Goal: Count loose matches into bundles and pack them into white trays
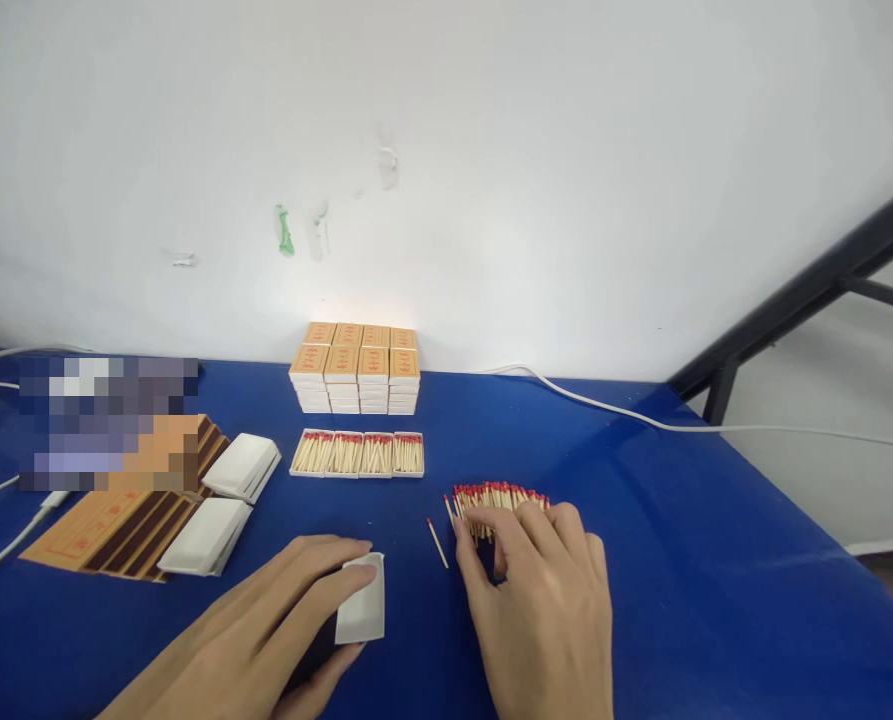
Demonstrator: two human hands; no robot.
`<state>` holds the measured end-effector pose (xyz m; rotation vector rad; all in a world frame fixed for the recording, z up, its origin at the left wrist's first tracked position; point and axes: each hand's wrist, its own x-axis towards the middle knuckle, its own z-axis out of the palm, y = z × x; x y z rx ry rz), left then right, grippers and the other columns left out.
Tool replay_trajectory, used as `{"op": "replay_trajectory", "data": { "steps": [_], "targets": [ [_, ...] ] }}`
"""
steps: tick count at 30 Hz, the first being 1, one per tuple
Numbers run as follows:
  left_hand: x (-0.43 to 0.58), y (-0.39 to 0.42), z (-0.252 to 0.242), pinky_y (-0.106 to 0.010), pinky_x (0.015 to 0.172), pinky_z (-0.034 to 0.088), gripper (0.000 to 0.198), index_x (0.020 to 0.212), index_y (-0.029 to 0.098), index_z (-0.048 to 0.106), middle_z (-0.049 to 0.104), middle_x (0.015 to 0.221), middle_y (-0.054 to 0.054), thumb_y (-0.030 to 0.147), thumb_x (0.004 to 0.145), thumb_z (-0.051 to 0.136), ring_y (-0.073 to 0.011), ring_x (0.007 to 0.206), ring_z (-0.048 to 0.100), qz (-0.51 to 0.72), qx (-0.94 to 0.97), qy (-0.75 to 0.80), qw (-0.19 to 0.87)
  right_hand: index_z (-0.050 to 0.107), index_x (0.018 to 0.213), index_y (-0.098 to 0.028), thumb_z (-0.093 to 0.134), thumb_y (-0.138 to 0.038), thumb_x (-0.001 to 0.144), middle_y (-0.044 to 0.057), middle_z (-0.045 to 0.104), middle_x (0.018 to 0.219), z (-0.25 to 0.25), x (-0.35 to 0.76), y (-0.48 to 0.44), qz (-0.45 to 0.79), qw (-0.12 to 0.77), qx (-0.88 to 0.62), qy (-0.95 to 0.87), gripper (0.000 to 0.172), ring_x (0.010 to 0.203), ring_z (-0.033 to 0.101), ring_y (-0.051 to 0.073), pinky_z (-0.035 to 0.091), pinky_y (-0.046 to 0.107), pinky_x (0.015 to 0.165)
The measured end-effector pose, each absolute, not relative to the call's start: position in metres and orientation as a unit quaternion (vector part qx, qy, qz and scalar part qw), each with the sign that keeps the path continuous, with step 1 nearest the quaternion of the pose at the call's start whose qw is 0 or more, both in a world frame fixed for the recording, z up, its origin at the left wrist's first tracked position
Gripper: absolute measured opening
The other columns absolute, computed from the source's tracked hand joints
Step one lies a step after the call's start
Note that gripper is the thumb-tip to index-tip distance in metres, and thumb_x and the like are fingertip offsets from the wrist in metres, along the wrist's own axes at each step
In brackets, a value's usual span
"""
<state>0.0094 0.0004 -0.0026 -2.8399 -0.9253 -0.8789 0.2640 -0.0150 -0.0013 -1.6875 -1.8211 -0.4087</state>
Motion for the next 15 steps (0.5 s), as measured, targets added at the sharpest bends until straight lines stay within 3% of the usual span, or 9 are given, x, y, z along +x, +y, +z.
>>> {"op": "replay_trajectory", "data": {
  "steps": [15],
  "targets": [
    [0.0087,0.0010,-0.0006,-0.038,0.101,0.068,0.034,0.139,0.012,0.062,0.077,0.129,-0.014,0.013,0.107,0.051,-0.0276,0.116,0.080,-0.277,-0.914,-0.298,0.017,0.074,0.088,-0.025,0.067,-0.052,0.107,0.000,0.060,0.069,-0.0003,0.2563,-0.0114,-0.134,0.311,-0.637,-0.693,0.033,0.077,0.052,0.022,0.034,0.038,0.075]
  ]
}}
